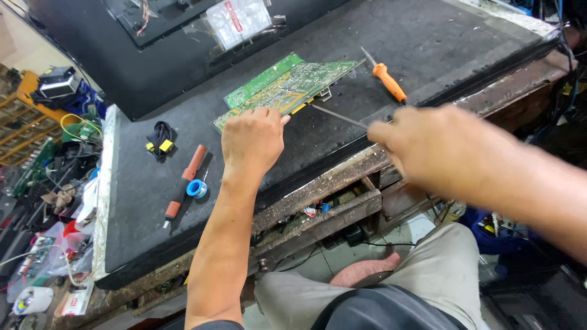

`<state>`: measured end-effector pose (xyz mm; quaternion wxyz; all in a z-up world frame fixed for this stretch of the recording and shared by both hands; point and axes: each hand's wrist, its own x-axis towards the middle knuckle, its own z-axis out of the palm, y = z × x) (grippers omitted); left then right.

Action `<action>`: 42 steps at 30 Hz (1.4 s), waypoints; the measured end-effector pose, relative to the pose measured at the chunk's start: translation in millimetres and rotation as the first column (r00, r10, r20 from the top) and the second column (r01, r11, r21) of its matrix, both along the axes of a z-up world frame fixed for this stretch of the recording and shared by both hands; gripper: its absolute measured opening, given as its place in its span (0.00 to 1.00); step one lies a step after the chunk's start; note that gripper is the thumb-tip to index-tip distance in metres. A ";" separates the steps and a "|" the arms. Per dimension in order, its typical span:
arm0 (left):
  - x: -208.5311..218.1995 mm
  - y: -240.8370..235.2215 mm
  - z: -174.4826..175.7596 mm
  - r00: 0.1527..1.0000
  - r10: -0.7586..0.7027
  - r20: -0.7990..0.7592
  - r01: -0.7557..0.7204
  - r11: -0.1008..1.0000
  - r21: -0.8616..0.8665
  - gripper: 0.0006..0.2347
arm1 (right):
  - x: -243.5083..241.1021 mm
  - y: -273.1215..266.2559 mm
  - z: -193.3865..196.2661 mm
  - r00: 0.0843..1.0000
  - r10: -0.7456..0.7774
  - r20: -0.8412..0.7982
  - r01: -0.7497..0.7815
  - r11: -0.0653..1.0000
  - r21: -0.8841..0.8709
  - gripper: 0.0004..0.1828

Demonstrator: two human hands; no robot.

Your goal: The person uses a soldering iron and a desoldering pump to remove solder from a green circuit board. They flip the board over to inspect the other side and continue soldering specific points on the board.

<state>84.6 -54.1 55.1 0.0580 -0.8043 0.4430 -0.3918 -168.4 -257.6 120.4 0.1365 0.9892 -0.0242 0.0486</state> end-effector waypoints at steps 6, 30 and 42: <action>3.2 1.0 8.6 0.998 -0.004 -0.066 0.005 1.000 0.015 0.14 | -4.1 4.4 -123.7 0.926 -0.063 0.373 -0.105 0.905 0.412 0.26; 18.8 8.4 14.4 0.995 0.061 -0.077 -0.059 0.998 0.020 0.15 | 4.4 -24.9 5.8 0.997 0.014 0.069 -0.031 0.970 0.241 0.15; 19.8 8.1 7.4 0.999 0.051 -0.004 -0.050 0.998 0.029 0.14 | 37.1 -3.9 47.7 0.979 -0.112 -0.170 0.152 0.958 0.244 0.13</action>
